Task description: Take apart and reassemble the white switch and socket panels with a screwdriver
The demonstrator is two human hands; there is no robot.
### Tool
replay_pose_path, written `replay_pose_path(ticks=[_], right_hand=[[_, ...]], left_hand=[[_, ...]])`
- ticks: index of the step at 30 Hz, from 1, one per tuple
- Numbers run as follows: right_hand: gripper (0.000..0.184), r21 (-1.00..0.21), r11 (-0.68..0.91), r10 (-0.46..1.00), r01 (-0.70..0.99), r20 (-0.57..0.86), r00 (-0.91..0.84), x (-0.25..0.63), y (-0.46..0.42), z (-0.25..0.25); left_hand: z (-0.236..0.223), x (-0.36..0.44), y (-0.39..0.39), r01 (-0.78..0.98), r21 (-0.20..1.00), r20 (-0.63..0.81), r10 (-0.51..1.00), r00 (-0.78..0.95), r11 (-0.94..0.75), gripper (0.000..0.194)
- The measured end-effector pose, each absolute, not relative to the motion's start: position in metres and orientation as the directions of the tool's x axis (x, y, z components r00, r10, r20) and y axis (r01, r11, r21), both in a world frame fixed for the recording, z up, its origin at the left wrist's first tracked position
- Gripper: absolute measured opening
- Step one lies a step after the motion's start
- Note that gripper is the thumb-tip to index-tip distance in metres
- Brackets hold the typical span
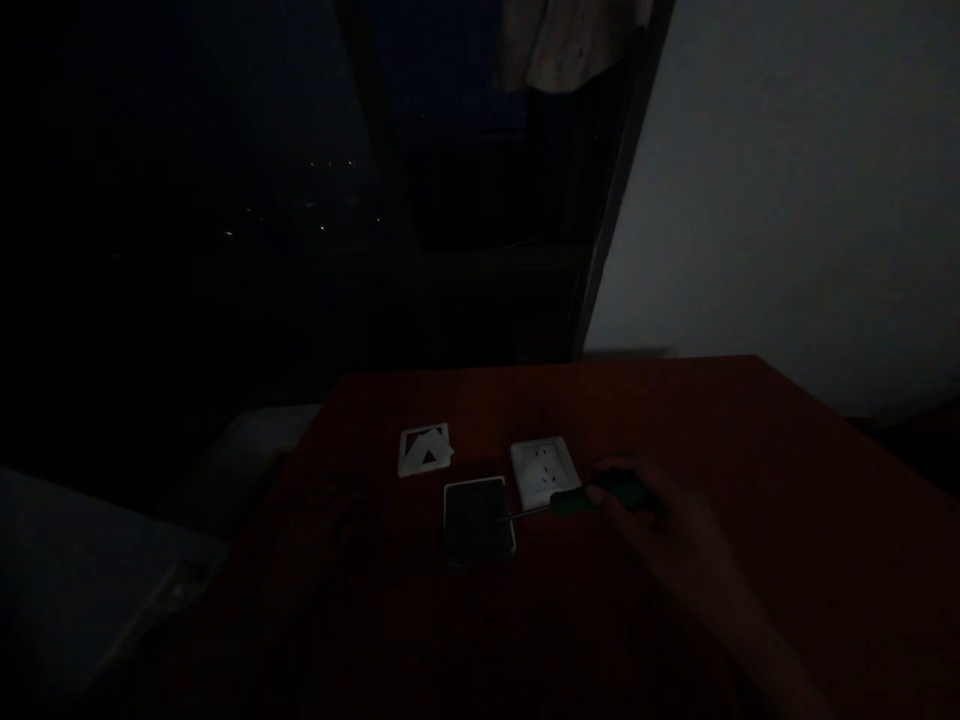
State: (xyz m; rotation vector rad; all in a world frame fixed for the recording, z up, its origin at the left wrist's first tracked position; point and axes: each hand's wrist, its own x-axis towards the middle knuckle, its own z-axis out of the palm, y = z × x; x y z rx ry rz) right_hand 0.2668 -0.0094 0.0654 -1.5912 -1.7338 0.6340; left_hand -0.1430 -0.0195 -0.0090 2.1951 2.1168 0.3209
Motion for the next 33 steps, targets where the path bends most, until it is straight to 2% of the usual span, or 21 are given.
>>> replay_pose_path(ticks=[9, 12, 15, 19, 22, 26, 29, 33], right_hand=[[0.028, -0.813, 0.074, 0.988, 0.578, 0.138, 0.067, 0.263, -0.012, 0.067], [0.031, -0.902, -0.032, 0.981, 0.431, 0.053, 0.185, 0.263, -0.012, 0.062], [0.030, -0.972, -0.140, 0.967, 0.189, -0.093, 0.236, 0.263, -0.013, 0.046], [0.028, -0.957, -0.278, 0.945, -0.078, -0.287, 0.154, 0.258, -0.023, 0.020], [0.033, -0.925, -0.360, 0.920, -0.120, -0.373, 0.118, 0.248, -0.034, 0.013], [0.031, -0.932, -0.361, 0.932, -0.040, -0.362, 0.019, 0.234, -0.043, 0.014], [0.032, -0.922, -0.376, 0.926, -0.092, -0.376, -0.012, 0.229, -0.044, 0.005], [0.037, -0.920, -0.368, 0.928, -0.137, -0.372, 0.007, 0.230, -0.044, -0.012]], left_hand=[[-0.005, -0.131, -0.026, 0.981, 0.195, 0.039, 0.999, 0.007, -0.015, 0.035], [-0.006, -0.131, -0.028, 0.980, 0.200, 0.091, 0.996, -0.002, -0.016, 0.035], [-0.007, -0.128, -0.032, 0.974, 0.225, 0.171, 0.984, -0.050, 0.010, 0.035], [-0.005, -0.110, -0.038, 0.952, 0.305, 0.215, 0.976, -0.035, -0.033, 0.031], [-0.001, -0.088, -0.041, 0.917, 0.383, 0.196, 0.980, 0.041, -0.115, 0.032], [0.008, -0.058, -0.040, 0.852, 0.436, 0.175, 0.956, 0.234, -0.289, 0.048], [0.013, -0.042, -0.034, 0.823, 0.441, 0.129, 0.933, 0.335, -0.357, 0.065], [0.019, -0.024, -0.021, 0.809, 0.430, 0.061, 0.906, 0.418, -0.402, 0.079]])
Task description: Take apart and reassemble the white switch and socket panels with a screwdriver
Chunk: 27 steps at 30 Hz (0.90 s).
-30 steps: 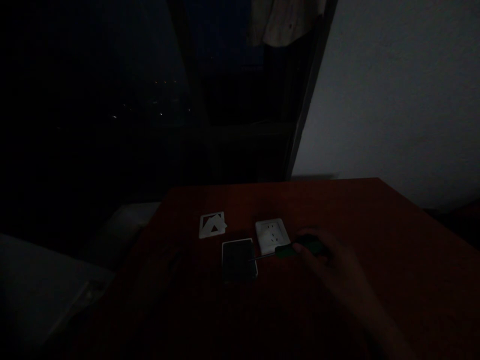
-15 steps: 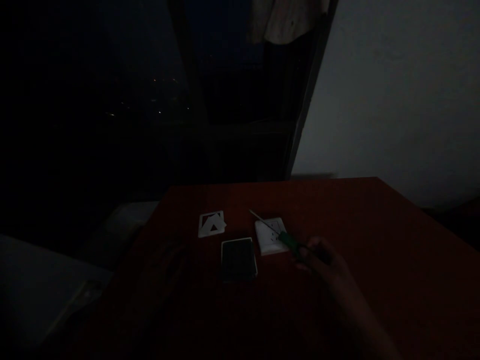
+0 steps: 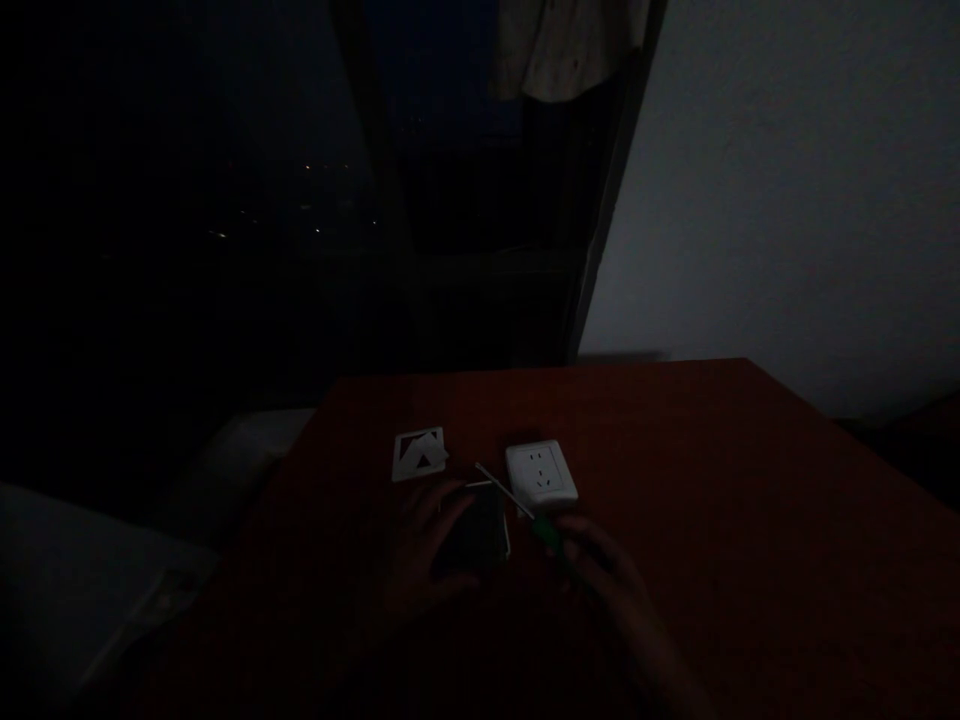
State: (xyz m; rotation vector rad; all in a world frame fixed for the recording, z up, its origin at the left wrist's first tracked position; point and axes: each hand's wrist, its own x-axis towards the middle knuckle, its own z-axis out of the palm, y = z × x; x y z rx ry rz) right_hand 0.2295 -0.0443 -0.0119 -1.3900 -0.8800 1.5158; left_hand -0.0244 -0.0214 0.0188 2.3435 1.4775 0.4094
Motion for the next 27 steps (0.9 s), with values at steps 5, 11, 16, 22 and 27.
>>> replay_pose_path(ticks=[5, 11, 16, 22, 27], right_hand=[[0.032, -0.945, -0.309, 0.951, -0.104, -0.309, -0.019, 0.2297, -0.0446, -0.0123], [0.032, -0.960, -0.265, 0.964, -0.089, -0.264, -0.022, 0.2290, -0.0431, -0.0152], [0.037, -0.957, -0.286, 0.958, -0.054, -0.286, -0.008, 0.2274, -0.0437, -0.0133], [0.028, -0.957, -0.279, 0.960, -0.080, -0.279, -0.003, 0.2254, -0.0437, -0.0108], [0.030, -0.958, -0.278, 0.960, -0.071, -0.279, 0.009, 0.2260, -0.0444, -0.0108]], left_hand=[[0.0236, -0.0127, -0.0103, 0.815, 0.383, -0.002, 0.882, 0.472, -0.435, 0.083], [0.0190, -0.0120, -0.0097, 0.825, 0.346, 0.035, 0.885, 0.464, -0.447, 0.076], [0.0187, -0.0122, -0.0107, 0.827, 0.344, 0.043, 0.887, 0.459, -0.445, 0.076], [0.0227, -0.0126, -0.0113, 0.823, 0.351, 0.011, 0.881, 0.473, -0.446, 0.081], [0.0186, -0.0131, -0.0108, 0.818, 0.363, 0.014, 0.881, 0.473, -0.445, 0.081]])
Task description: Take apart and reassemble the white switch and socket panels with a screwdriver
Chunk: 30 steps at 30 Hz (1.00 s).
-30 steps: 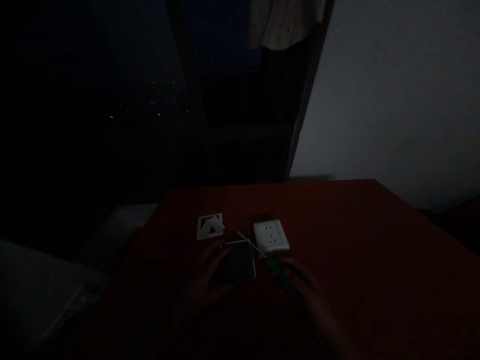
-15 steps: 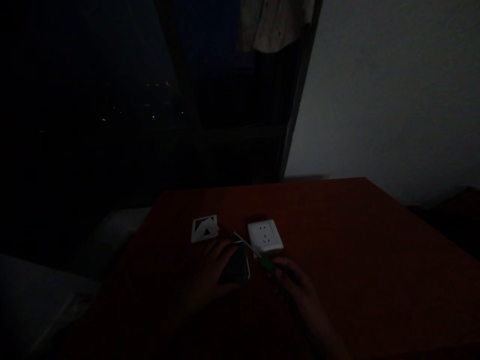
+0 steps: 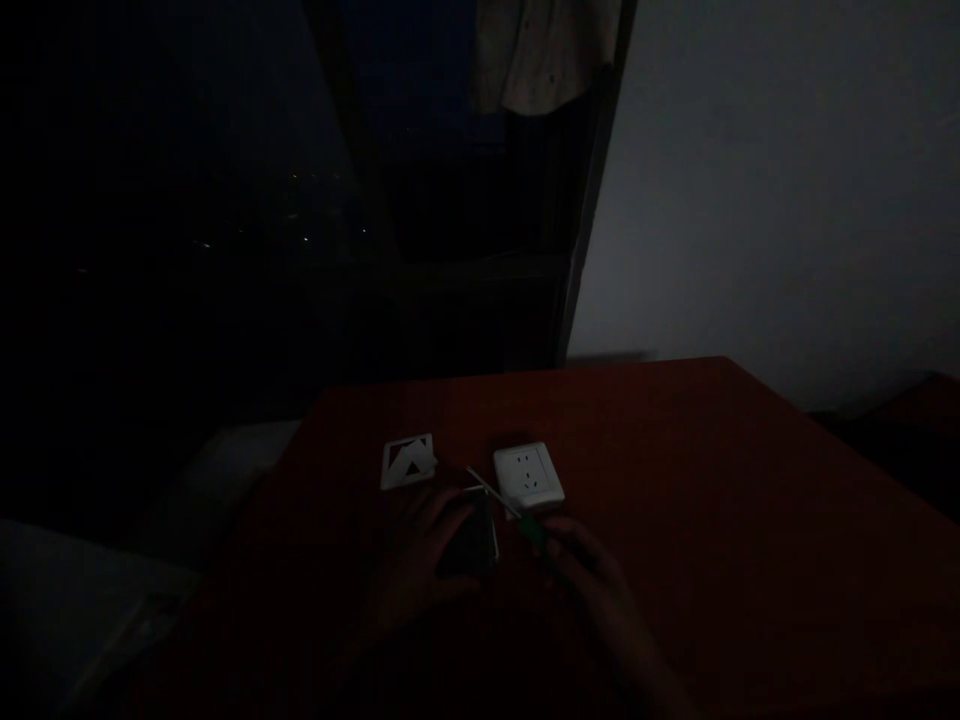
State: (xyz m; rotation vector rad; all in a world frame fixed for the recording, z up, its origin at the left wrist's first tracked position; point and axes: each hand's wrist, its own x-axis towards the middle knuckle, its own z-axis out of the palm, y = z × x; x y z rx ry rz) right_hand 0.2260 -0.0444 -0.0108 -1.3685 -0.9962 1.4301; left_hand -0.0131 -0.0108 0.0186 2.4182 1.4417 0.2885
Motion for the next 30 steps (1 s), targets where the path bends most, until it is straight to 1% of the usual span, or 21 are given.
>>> replay_pose_path(ticks=[2, 6, 9, 16, 19, 24, 27, 30], right_hand=[[0.032, -0.960, -0.275, 0.961, -0.052, -0.275, -0.007, 0.226, -0.045, -0.009], [0.036, -0.955, -0.295, 0.955, -0.034, -0.295, 0.012, 0.225, -0.044, -0.008], [0.039, -0.959, -0.280, 0.959, -0.037, -0.281, 0.023, 0.225, -0.043, -0.011], [0.040, -0.954, -0.298, 0.955, -0.042, -0.297, -0.012, 0.226, -0.041, -0.015], [0.039, -0.956, -0.289, 0.957, -0.054, -0.289, 0.000, 0.226, -0.042, -0.014], [0.039, -0.953, -0.293, 0.956, -0.078, -0.293, -0.003, 0.226, -0.043, -0.013], [0.045, -0.949, -0.307, 0.951, -0.073, -0.308, 0.003, 0.227, -0.042, -0.013], [0.049, -0.943, -0.326, 0.945, -0.067, -0.326, -0.016, 0.228, -0.042, -0.013]], left_hand=[[0.016, -0.014, -0.011, 0.816, 0.374, 0.020, 0.884, 0.468, -0.440, 0.078], [0.016, -0.014, -0.013, 0.802, 0.403, 0.013, 0.880, 0.476, -0.440, 0.076], [0.018, -0.013, -0.013, 0.806, 0.409, 0.010, 0.885, 0.466, -0.429, 0.074], [0.019, -0.012, -0.010, 0.816, 0.321, 0.040, 0.867, 0.496, -0.481, 0.079], [0.018, -0.012, -0.009, 0.815, 0.313, 0.029, 0.863, 0.504, -0.487, 0.079], [0.025, -0.012, -0.010, 0.800, 0.372, 0.058, 0.872, 0.487, -0.471, 0.075], [0.031, -0.017, -0.011, 0.793, 0.427, 0.089, 0.893, 0.441, -0.434, 0.069], [0.029, -0.035, -0.009, 0.800, 0.450, 0.130, 0.916, 0.381, -0.397, 0.066]])
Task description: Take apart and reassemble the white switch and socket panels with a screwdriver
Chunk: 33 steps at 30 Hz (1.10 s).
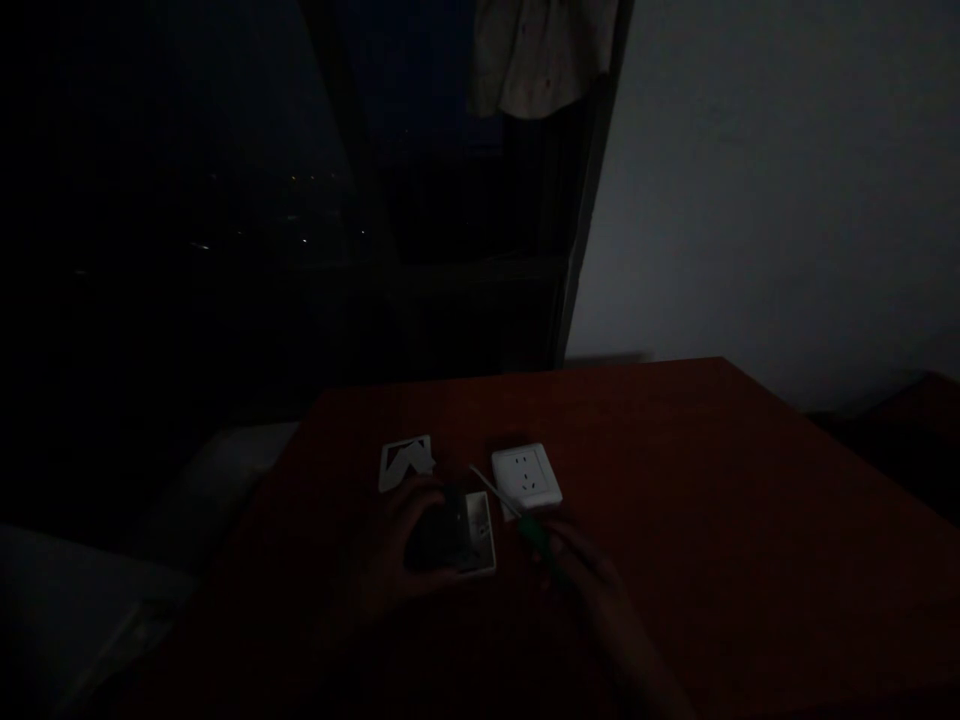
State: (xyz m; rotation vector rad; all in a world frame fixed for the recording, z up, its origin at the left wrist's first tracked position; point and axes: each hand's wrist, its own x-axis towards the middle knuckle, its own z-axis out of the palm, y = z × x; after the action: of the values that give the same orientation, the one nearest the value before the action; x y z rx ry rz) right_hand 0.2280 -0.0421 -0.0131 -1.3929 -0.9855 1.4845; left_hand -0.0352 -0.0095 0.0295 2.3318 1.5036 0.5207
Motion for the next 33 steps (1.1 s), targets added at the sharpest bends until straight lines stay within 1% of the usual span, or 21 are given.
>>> replay_pose_path(ticks=[5, 7, 9, 11, 13, 17, 22, 26, 30, 33], right_hand=[[0.053, -0.938, -0.345, 0.939, -0.014, -0.345, -0.014, 0.228, -0.047, -0.011], [0.055, -0.933, -0.358, 0.934, -0.030, -0.356, -0.038, 0.225, -0.050, -0.010], [0.055, -0.921, -0.387, 0.921, -0.044, -0.383, -0.076, 0.222, -0.051, -0.008], [0.054, -0.921, -0.389, 0.917, -0.013, -0.386, -0.101, 0.219, -0.050, -0.007], [0.051, -0.936, -0.343, 0.932, 0.081, -0.350, -0.097, 0.214, -0.047, -0.006], [0.038, -0.933, -0.221, 0.963, 0.283, -0.255, -0.088, 0.201, -0.037, -0.006], [0.030, -0.902, -0.112, 0.983, 0.417, -0.162, -0.086, 0.182, -0.027, -0.014], [0.024, -0.888, -0.096, 0.987, 0.450, -0.143, -0.070, 0.172, -0.024, -0.017], [0.035, -0.894, -0.086, 0.993, 0.440, -0.113, -0.035, 0.172, -0.023, -0.018], [0.042, -0.886, -0.070, 0.994, 0.459, -0.099, -0.041, 0.176, -0.023, -0.018]], left_hand=[[0.007, -0.078, -0.007, 0.825, 0.469, 0.201, 0.948, 0.246, -0.314, 0.063], [-0.002, -0.091, -0.010, 0.850, 0.448, 0.191, 0.958, 0.213, -0.278, 0.062], [-0.009, -0.100, -0.015, 0.867, 0.421, 0.165, 0.963, 0.215, -0.266, 0.062], [-0.014, -0.104, -0.019, 0.865, 0.409, 0.139, 0.957, 0.256, -0.291, 0.063], [-0.020, -0.106, -0.022, 0.852, 0.409, 0.128, 0.944, 0.303, -0.329, 0.064], [-0.031, -0.106, -0.023, 0.838, 0.390, 0.137, 0.924, 0.357, -0.381, 0.068], [-0.038, -0.105, -0.022, 0.817, 0.389, 0.157, 0.904, 0.397, -0.427, 0.072], [-0.039, -0.100, -0.025, 0.840, 0.373, 0.187, 0.918, 0.349, -0.395, 0.075], [-0.039, -0.095, -0.027, 0.841, 0.365, 0.195, 0.916, 0.351, -0.400, 0.076], [-0.036, -0.093, -0.026, 0.844, 0.348, 0.187, 0.912, 0.364, -0.408, 0.075]])
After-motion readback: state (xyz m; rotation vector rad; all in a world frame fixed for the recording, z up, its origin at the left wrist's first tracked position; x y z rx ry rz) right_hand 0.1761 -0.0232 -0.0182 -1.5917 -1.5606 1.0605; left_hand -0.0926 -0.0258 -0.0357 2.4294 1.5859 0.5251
